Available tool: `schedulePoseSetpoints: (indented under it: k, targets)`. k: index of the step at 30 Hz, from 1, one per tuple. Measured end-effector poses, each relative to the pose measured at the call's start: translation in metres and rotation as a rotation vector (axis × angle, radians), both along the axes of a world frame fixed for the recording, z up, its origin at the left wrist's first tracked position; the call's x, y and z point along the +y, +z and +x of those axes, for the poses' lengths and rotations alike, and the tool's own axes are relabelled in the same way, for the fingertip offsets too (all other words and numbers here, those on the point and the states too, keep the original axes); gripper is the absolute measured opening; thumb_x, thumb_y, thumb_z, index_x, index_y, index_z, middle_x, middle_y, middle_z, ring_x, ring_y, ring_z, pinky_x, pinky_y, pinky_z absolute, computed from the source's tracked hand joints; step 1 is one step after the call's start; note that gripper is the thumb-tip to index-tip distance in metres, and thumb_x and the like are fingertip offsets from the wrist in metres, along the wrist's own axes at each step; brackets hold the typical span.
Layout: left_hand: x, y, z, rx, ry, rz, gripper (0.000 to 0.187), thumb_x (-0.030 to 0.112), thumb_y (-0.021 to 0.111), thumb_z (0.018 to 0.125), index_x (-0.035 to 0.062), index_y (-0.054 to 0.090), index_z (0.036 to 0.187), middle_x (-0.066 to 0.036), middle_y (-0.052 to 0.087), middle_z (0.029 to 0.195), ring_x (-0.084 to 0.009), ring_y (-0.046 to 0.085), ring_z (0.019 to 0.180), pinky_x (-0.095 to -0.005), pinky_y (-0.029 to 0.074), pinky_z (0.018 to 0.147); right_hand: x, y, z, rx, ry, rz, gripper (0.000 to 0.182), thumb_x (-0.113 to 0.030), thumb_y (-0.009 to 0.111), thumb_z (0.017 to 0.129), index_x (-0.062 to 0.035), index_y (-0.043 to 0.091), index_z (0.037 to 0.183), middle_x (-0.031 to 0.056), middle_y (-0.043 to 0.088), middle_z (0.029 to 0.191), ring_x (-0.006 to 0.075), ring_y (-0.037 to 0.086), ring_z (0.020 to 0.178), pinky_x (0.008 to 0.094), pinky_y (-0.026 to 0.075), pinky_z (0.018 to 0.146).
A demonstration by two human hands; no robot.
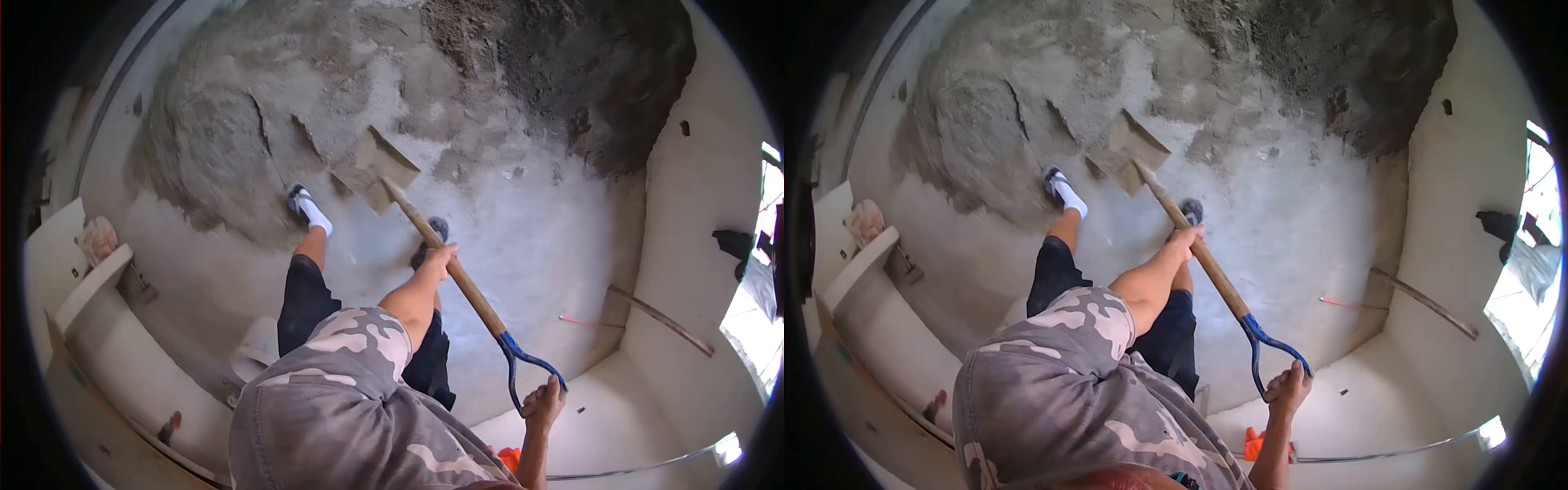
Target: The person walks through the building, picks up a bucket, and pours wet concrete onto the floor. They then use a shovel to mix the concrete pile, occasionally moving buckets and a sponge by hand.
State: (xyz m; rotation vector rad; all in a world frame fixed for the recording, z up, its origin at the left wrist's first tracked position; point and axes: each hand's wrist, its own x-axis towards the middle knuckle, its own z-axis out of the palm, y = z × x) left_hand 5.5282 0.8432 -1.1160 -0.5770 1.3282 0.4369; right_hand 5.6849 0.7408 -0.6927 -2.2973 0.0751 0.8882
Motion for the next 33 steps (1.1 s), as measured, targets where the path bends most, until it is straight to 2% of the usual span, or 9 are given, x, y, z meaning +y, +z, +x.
schedulePoseSetpoints:
  k: [4,8,13,22,24,26,27,29,33]
  targets:
    - [0.079,-0.087,-0.166,-0.014,0.175,0.032,0.023,0.017,0.075,0.081,0.0065,0.056,0.086,-0.007,0.053,0.074,-0.0203,0.053,0.062,-0.0369,0.049,0.052,0.039,-0.084,-0.123,0.134,-0.058,0.044,0.019,-0.021,0.067,0.088,-0.0122,0.051,0.083,-0.0019,0.042,0.057,0.0101,0.042,0.041,0.0266,0.038,0.036]
    - [0.175,-0.088,-0.316,0.124,-0.077,0.204,0.021,0.019,0.072,0.084,0.0071,0.055,0.083,-0.008,0.053,0.074,-0.0223,0.053,0.064,-0.0378,0.049,0.057,0.102,-0.119,-0.254,0.170,0.074,0.209,0.017,-0.014,0.064,0.086,-0.0065,0.049,0.082,0.0022,0.047,0.057,0.0139,0.047,0.038,0.0296,0.041,0.035]
    - [0.181,-0.073,-0.325,0.042,-0.070,0.299,0.017,0.017,0.070,0.084,0.0076,0.055,0.083,-0.008,0.053,0.070,-0.0240,0.053,0.066,-0.0396,0.050,0.064,0.088,-0.114,-0.256,0.117,0.177,0.296,0.015,-0.008,0.062,0.084,-0.0070,0.047,0.085,0.0027,0.048,0.057,0.0125,0.048,0.039,0.0277,0.042,0.035]
    - [0.170,0.029,-0.355,0.139,0.085,0.357,0.024,0.024,0.070,0.083,0.0084,0.055,0.072,-0.008,0.055,0.067,-0.0235,0.053,0.057,-0.0386,0.047,0.058,0.052,-0.101,-0.211,0.178,0.343,0.436,0.007,-0.007,0.058,0.083,-0.0082,0.051,0.081,0.0014,0.050,0.058,0.0090,0.047,0.043,0.0243,0.041,0.038]
    - [0.184,0.050,-0.400,0.113,0.248,0.395,0.035,0.032,0.069,0.084,0.0137,0.049,0.061,-0.005,0.051,0.062,-0.0198,0.050,0.053,-0.0356,0.046,0.055,0.051,-0.101,-0.233,0.075,0.598,0.451,0.008,-0.006,0.061,0.079,-0.0077,0.054,0.080,0.0011,0.054,0.065,0.0105,0.054,0.057,0.0285,0.045,0.050]
    - [0.195,0.098,-0.441,0.309,0.200,0.584,0.043,0.039,0.067,0.085,0.0172,0.043,0.057,-0.001,0.045,0.056,-0.0163,0.047,0.050,-0.0329,0.043,0.051,0.065,-0.085,-0.263,-0.236,1.082,0.570,0.020,-0.005,0.071,0.066,-0.0071,0.055,0.078,0.0089,0.058,0.071,0.0259,0.057,0.059,0.0356,0.047,0.057]
    - [0.199,0.124,-0.460,0.281,0.274,0.560,0.044,0.039,0.068,0.085,0.0172,0.042,0.057,0.000,0.044,0.055,-0.0152,0.045,0.048,-0.0312,0.042,0.050,0.071,-0.084,-0.274,-0.160,1.163,0.702,0.023,-0.007,0.073,0.064,-0.0083,0.055,0.078,0.0108,0.059,0.073,0.0311,0.057,0.062,0.0377,0.047,0.059]
    - [0.203,0.159,-0.491,0.212,0.416,0.549,0.045,0.040,0.069,0.084,0.0170,0.041,0.057,0.001,0.043,0.055,-0.0139,0.042,0.047,-0.0287,0.040,0.048,0.093,-0.067,-0.280,-0.300,1.428,0.900,0.025,-0.008,0.076,0.066,-0.0097,0.054,0.078,0.0083,0.057,0.075,0.0294,0.057,0.067,0.0395,0.045,0.061]
    - [0.208,0.209,-0.464,0.298,0.377,0.655,0.046,0.041,0.068,0.086,0.0168,0.041,0.058,0.002,0.042,0.056,-0.0126,0.041,0.049,-0.0274,0.038,0.049,0.086,-0.069,-0.245,-0.181,1.421,0.933,0.023,-0.006,0.075,0.071,-0.0081,0.054,0.081,0.0093,0.056,0.074,0.0299,0.055,0.066,0.0392,0.044,0.061]
